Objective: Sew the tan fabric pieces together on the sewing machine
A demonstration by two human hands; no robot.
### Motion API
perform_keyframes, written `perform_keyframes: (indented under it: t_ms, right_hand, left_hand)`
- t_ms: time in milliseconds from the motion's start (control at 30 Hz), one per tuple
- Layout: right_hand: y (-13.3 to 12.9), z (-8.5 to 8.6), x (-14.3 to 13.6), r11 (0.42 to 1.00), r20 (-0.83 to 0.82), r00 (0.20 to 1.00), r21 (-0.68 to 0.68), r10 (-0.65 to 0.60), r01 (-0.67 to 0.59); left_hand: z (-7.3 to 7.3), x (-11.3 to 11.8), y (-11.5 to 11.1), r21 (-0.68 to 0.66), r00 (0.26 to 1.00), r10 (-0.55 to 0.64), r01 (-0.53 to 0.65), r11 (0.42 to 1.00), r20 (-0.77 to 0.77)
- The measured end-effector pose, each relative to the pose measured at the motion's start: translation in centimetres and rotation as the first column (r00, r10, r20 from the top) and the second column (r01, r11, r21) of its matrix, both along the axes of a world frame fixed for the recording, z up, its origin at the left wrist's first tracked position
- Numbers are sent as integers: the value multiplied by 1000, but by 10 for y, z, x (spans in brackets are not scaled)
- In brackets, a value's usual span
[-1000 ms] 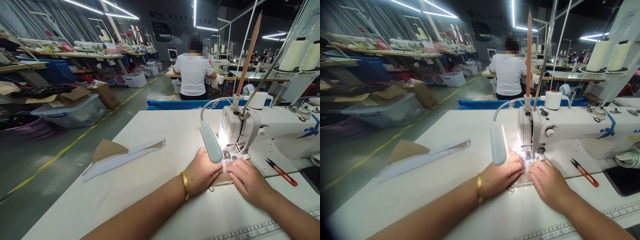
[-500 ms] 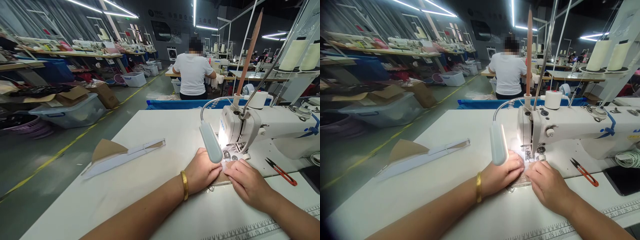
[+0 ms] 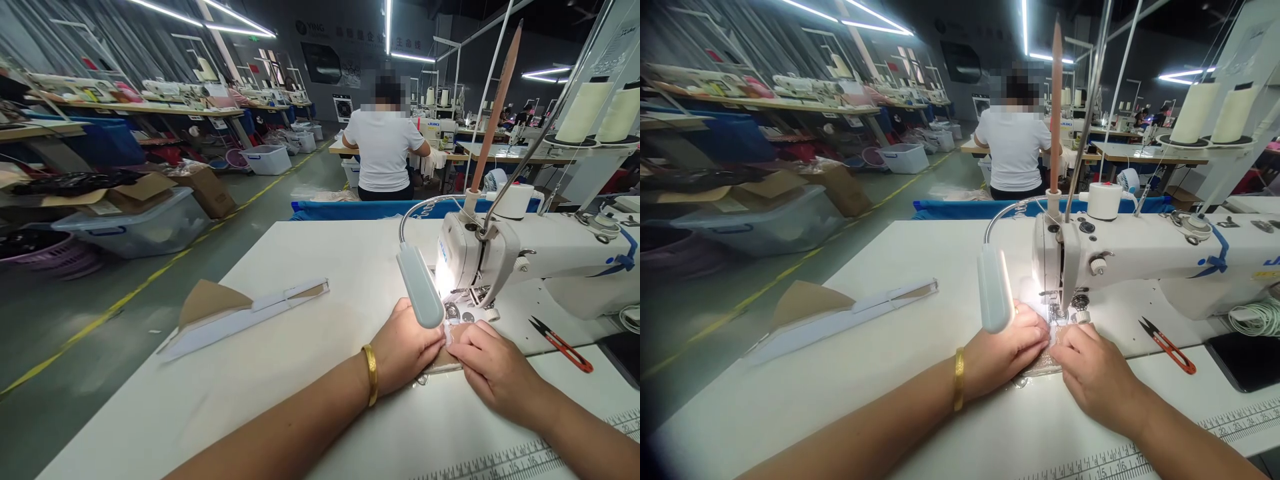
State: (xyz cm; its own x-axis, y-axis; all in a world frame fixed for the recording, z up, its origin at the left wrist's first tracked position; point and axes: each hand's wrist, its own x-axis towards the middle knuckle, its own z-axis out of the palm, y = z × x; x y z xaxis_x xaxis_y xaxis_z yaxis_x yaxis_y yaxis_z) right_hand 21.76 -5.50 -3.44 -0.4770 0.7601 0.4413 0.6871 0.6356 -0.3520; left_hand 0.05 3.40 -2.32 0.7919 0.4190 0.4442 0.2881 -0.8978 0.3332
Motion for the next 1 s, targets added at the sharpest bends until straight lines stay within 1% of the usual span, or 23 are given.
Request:
perform_keyframes:
  t_ms: [200,367,633,833,1000]
  right_hand:
    - [0,1,-2,1000,-2,1000,9,-5,5]
    - [-1,1,-2,1000,2,1000,24,-5,5]
    - [0,-1,-1,1000,20,999,10,-29,29]
    - [6,-4,-1,994,111,988,2,-110,111]
    - [10,-4,-2,988,124,980,10,-153,153]
  left_hand:
    - [3,-3,-4,67,1000,-17,18,998,-14]
    - [3,-6,-8,92,999,-43,43,995,-9]
    - [2,-5,-10,108,1000,-21,20,994,8]
    - [3,-3,-1,108,999,23,-19,994,-43]
    - [8,-2,3,114,996,44,-35,993,-74]
